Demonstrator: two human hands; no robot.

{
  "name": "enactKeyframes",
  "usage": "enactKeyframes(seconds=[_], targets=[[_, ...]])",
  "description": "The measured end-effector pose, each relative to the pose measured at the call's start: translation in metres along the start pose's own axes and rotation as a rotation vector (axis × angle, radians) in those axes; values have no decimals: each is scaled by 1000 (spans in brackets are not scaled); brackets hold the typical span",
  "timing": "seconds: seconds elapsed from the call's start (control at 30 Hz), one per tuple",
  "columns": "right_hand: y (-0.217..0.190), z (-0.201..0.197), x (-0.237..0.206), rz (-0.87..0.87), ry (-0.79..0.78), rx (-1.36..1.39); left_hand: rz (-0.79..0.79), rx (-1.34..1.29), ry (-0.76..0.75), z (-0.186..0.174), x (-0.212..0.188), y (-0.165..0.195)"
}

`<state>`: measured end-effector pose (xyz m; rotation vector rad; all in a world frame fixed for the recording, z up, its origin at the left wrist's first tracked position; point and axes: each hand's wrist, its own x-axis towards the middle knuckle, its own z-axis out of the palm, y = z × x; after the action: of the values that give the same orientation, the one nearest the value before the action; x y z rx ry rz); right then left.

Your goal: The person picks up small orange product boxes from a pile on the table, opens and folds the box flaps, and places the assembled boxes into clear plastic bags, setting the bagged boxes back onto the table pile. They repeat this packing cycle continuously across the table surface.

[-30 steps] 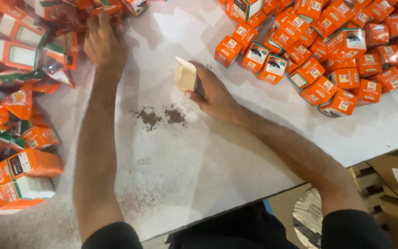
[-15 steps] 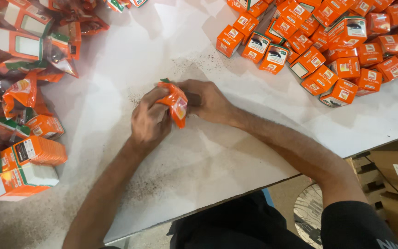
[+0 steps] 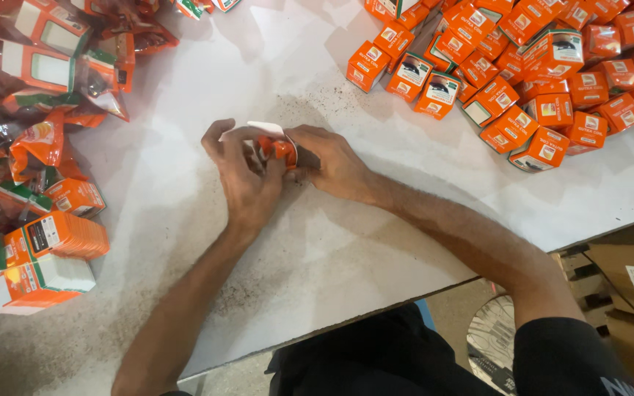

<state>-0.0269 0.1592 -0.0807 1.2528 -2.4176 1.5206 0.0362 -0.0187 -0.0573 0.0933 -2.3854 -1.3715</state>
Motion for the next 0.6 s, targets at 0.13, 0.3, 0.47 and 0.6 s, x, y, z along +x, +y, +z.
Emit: enactKeyframes(seconds=[0.13, 0.3, 0.47, 0.6], targets=[[1, 3, -4, 33, 0, 11, -281, -245, -167, -1, 13, -13], [5, 7, -11, 143, -14, 158, -180, -315, -124, 8, 19, -16], [13, 15, -16, -110, 8, -221, -299, -311, -314, -7, 18, -7], [18, 19, -13, -156, 2, -375, -455, -817, -439, -28, 24, -10]])
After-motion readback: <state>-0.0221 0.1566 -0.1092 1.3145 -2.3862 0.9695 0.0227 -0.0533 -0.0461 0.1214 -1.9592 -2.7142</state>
